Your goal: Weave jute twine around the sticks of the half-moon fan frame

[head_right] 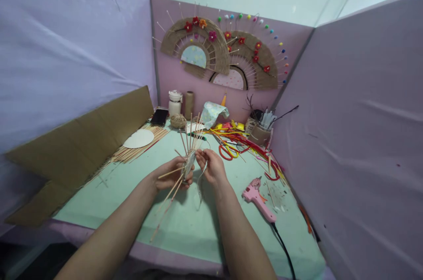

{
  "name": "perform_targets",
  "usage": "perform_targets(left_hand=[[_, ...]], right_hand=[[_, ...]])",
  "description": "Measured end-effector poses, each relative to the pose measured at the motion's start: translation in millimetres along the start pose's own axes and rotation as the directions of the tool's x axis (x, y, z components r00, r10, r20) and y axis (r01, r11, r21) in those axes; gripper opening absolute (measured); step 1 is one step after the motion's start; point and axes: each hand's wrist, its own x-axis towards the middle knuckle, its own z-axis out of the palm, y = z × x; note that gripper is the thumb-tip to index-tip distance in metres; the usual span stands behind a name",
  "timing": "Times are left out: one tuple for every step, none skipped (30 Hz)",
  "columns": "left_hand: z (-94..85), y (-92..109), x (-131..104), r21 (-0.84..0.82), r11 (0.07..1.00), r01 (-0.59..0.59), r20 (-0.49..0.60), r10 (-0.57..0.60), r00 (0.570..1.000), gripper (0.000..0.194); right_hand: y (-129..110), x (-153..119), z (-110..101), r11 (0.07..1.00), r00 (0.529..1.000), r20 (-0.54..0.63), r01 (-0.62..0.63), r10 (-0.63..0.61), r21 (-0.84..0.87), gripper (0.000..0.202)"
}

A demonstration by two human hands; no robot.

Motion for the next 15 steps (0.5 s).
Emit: perform_targets(left_hand=[[-0.8, 0, -1, -0.017, 1.000, 0.000, 0.013, 0.001, 1.000, 0.027], [-1.6, 1, -1, -0.032, 0.999, -0.001, 0.022, 0.002, 1.000, 0.027], [-2.5, 1, -1, -0.046, 0.999, -0.003, 0.030, 0.004, 1.000, 0.028], [-3.4, 1, -2, -0.058, 0.998, -0.006, 0.038, 0.008, 0.999, 0.028], [-4.1, 2, -2, -0.067, 0.998, -0.006, 0.048, 0.009, 0.999, 0.028], [-4.8, 2, -2, -0.079, 0.997, -0.008, 0.060, 0.013, 0.998, 0.028], [-5.2, 2, -3, -0.095, 0.995, -0.012, 0.074, 0.019, 0.997, 0.029], [-5.4, 3, -3, -0.113, 0.994, -0.014, 0.092, 0.024, 0.996, 0.030], [-5.4, 3, -3, -0.130, 0.991, -0.013, 0.110, 0.027, 0.994, 0.032], [-5.3, 3, -3, -0.149, 0.989, -0.014, 0.130, 0.034, 0.991, 0.034], [-5.0, 3, -4, -0.168, 0.986, -0.016, 0.152, 0.042, 0.987, 0.035], [-4.8, 4, -4, -0.186, 0.982, -0.018, 0.176, 0.052, 0.983, 0.036], [-4.6, 4, -4, -0.201, 0.979, -0.018, 0.199, 0.059, 0.978, 0.036], [-4.5, 4, -5, -0.216, 0.976, -0.018, 0.219, 0.066, 0.974, 0.037], [-4.5, 4, -6, -0.231, 0.973, -0.015, 0.234, 0.071, 0.970, 0.037]], right_hand=[[1, 0, 0, 1.000, 1.000, 0.002, -0.004, 0.004, -0.009, 0.009], [1, 0, -1, 1.000, 1.000, 0.005, -0.006, 0.006, -0.022, 0.008], [1, 1, -1, 0.999, 1.000, 0.011, -0.011, 0.011, -0.036, 0.007], [2, 1, -2, 0.999, 1.000, 0.022, -0.015, 0.016, -0.051, 0.008], [2, 2, -3, 0.998, 0.999, 0.037, -0.017, 0.019, -0.064, 0.010], [3, 3, -4, 0.997, 0.999, 0.052, -0.012, 0.016, -0.076, 0.012], [5, 4, -6, 0.996, 0.998, 0.064, -0.002, 0.007, -0.089, 0.015], [6, 5, -7, 0.995, 0.997, 0.072, 0.013, -0.006, -0.102, 0.019], [8, 7, -8, 0.993, 0.997, 0.074, 0.025, -0.016, -0.117, 0.022], [9, 8, -9, 0.991, 0.997, 0.068, 0.032, -0.023, -0.132, 0.025], [10, 9, -10, 0.989, 0.998, 0.059, 0.031, -0.023, -0.142, 0.028], [11, 10, -10, 0.989, 0.999, 0.052, 0.020, -0.012, -0.149, 0.030], [11, 10, -10, 0.989, 0.999, 0.050, -0.001, 0.008, -0.150, 0.031], [11, 10, -10, 0.989, 0.998, 0.054, -0.032, 0.040, -0.145, 0.032], [10, 10, -10, 0.989, 0.994, 0.068, -0.070, 0.080, -0.134, 0.032]])
